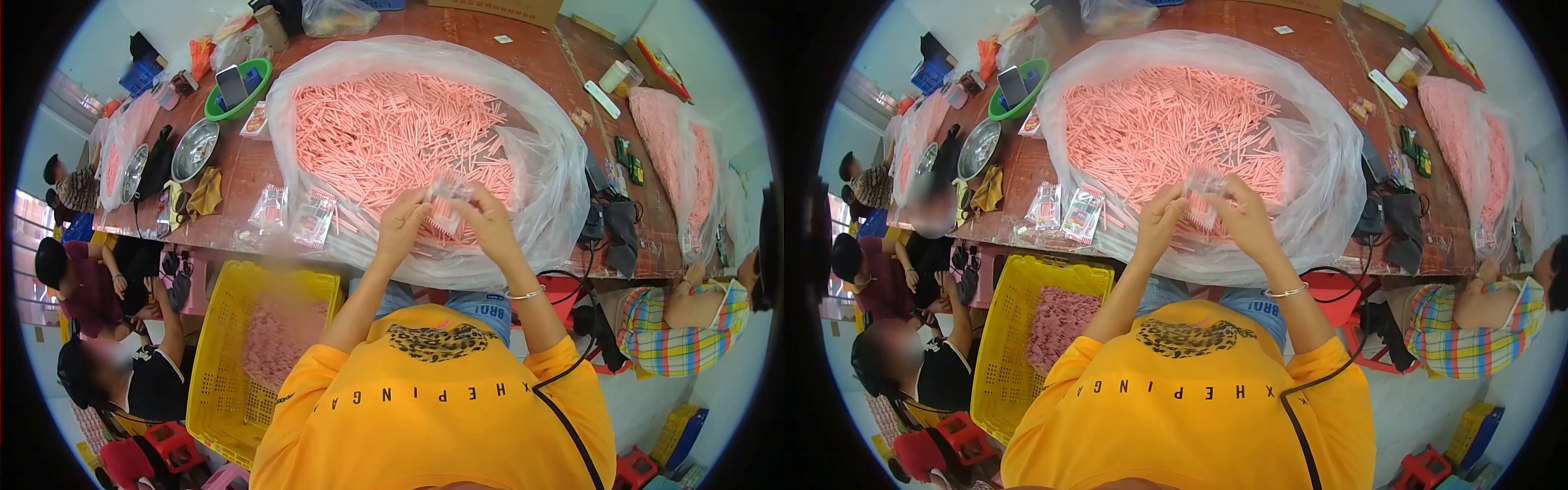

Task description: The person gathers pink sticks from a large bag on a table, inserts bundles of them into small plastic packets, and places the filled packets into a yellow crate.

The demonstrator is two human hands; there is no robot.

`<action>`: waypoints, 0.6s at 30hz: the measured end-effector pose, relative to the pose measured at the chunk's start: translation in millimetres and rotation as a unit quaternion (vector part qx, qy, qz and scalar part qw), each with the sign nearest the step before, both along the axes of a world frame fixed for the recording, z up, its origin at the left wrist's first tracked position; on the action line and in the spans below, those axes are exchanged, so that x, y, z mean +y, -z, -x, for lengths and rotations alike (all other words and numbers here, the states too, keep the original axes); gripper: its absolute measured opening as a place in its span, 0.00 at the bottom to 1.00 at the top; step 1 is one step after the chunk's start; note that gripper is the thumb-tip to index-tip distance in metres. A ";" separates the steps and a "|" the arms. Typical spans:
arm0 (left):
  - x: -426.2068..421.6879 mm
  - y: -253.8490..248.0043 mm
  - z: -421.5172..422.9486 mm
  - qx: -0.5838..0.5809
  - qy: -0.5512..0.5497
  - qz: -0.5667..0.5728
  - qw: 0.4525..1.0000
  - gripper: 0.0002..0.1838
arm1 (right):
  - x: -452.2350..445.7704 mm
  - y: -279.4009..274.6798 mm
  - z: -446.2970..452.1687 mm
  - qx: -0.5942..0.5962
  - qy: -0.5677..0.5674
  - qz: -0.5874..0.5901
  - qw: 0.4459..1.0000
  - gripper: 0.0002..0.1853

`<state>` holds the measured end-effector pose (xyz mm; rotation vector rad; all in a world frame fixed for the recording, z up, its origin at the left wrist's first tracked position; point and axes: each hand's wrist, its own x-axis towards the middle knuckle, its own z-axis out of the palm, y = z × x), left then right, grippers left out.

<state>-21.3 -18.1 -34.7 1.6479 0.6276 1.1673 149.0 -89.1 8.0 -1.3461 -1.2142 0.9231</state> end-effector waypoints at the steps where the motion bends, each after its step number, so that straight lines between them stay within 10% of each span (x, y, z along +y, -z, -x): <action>1: -1.7 -1.1 1.4 0.003 -0.012 -0.015 1.000 0.16 | 3.0 6.3 -7.2 -0.044 0.014 -0.028 0.999 0.11; 8: -8.1 -8.4 22.5 0.039 0.010 0.157 0.987 0.10 | 14.7 10.5 30.6 -0.096 -0.018 -0.116 0.988 0.09; 13: 36.5 -16.1 127.2 0.061 -0.258 0.168 0.949 0.10 | 15.1 10.1 38.8 0.029 0.008 -0.036 0.999 0.07; 16: 79.9 9.0 205.1 0.309 -0.359 -0.071 0.878 0.14 | 14.2 32.3 17.9 -0.010 0.019 -0.024 0.999 0.06; 18: 105.9 48.3 241.3 0.458 -0.393 -0.316 0.732 0.15 | 13.7 36.0 15.7 -0.091 0.019 -0.033 0.995 0.06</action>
